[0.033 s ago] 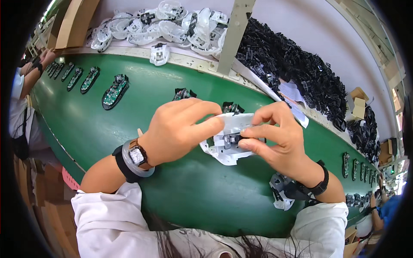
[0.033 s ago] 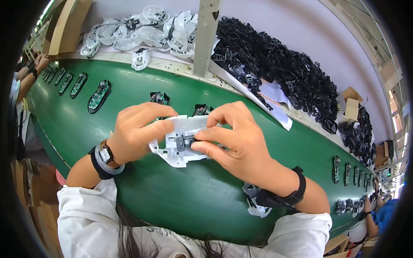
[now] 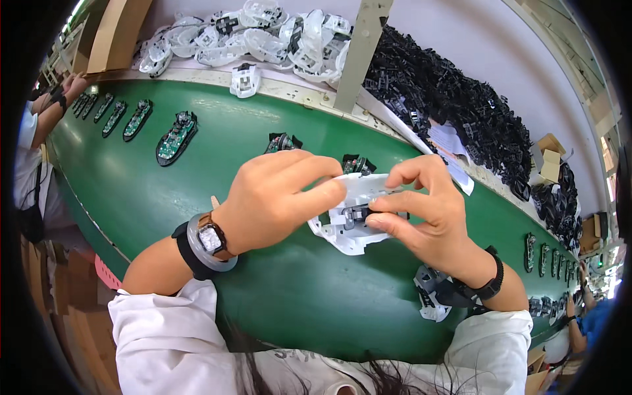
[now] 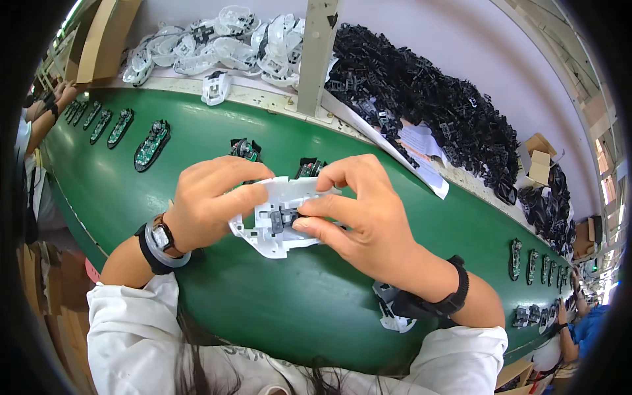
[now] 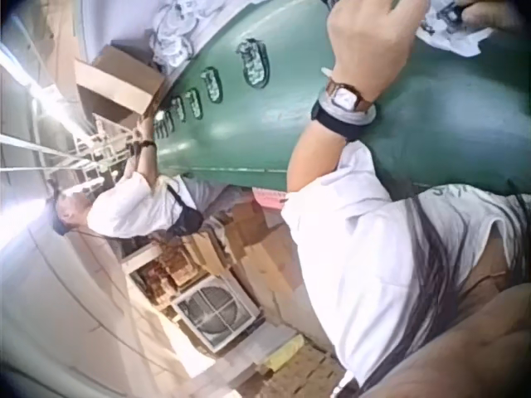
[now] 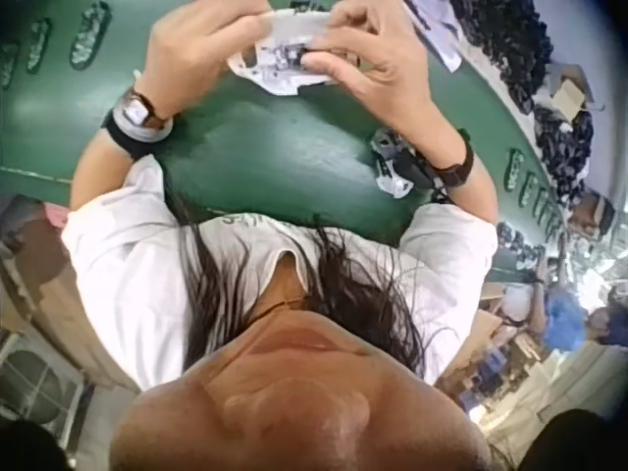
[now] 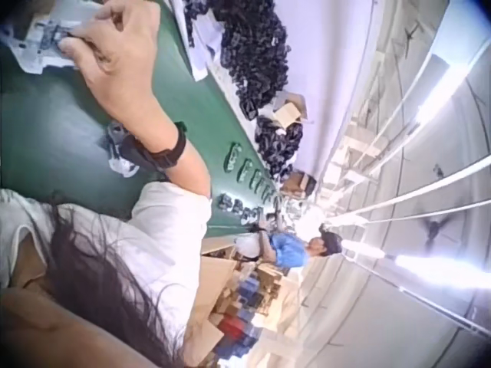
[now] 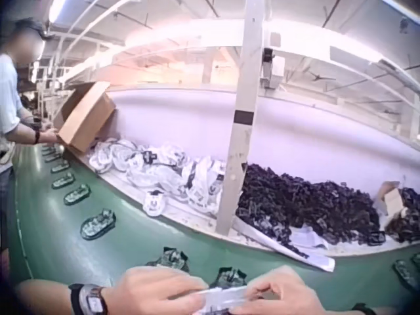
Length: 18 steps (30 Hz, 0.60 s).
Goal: The person assembles electronic devices by inserting small black components into white plastic casings. They repeatedly pick up a casing, insert a component, and place the finished unit on a green table. The process is repetitive and involves handling multiple identical units.
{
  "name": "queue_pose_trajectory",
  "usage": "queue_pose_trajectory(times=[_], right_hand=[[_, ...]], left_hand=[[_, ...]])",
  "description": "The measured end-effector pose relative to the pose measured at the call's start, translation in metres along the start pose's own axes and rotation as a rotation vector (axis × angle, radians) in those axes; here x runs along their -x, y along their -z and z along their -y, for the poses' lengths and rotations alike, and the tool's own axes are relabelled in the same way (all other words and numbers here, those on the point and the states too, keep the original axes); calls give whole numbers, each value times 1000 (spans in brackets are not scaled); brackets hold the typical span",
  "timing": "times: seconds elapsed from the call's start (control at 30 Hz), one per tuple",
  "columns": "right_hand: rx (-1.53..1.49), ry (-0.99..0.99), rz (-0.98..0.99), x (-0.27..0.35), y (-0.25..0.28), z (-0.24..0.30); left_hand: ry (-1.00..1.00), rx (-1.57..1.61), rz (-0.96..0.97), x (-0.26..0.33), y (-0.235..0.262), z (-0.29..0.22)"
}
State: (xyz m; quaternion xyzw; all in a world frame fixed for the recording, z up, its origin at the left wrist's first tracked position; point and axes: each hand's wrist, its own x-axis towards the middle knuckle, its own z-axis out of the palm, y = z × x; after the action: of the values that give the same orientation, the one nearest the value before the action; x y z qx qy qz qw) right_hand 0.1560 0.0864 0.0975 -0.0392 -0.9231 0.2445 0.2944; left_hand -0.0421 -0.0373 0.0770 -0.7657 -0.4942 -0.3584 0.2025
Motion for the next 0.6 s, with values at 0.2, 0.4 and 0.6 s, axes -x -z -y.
queue_pose_trajectory(times=[0.2, 0.4, 0.6], right_hand=[[120, 128, -8, -4, -1, 8], [117, 57, 34, 6, 0, 4], [-44, -39, 1, 17, 14, 15]], left_hand=[[-98, -9, -35, 3, 2, -1], [-175, -37, -38, 2, 5, -5], [-201, -14, -37, 3, 4, -1]])
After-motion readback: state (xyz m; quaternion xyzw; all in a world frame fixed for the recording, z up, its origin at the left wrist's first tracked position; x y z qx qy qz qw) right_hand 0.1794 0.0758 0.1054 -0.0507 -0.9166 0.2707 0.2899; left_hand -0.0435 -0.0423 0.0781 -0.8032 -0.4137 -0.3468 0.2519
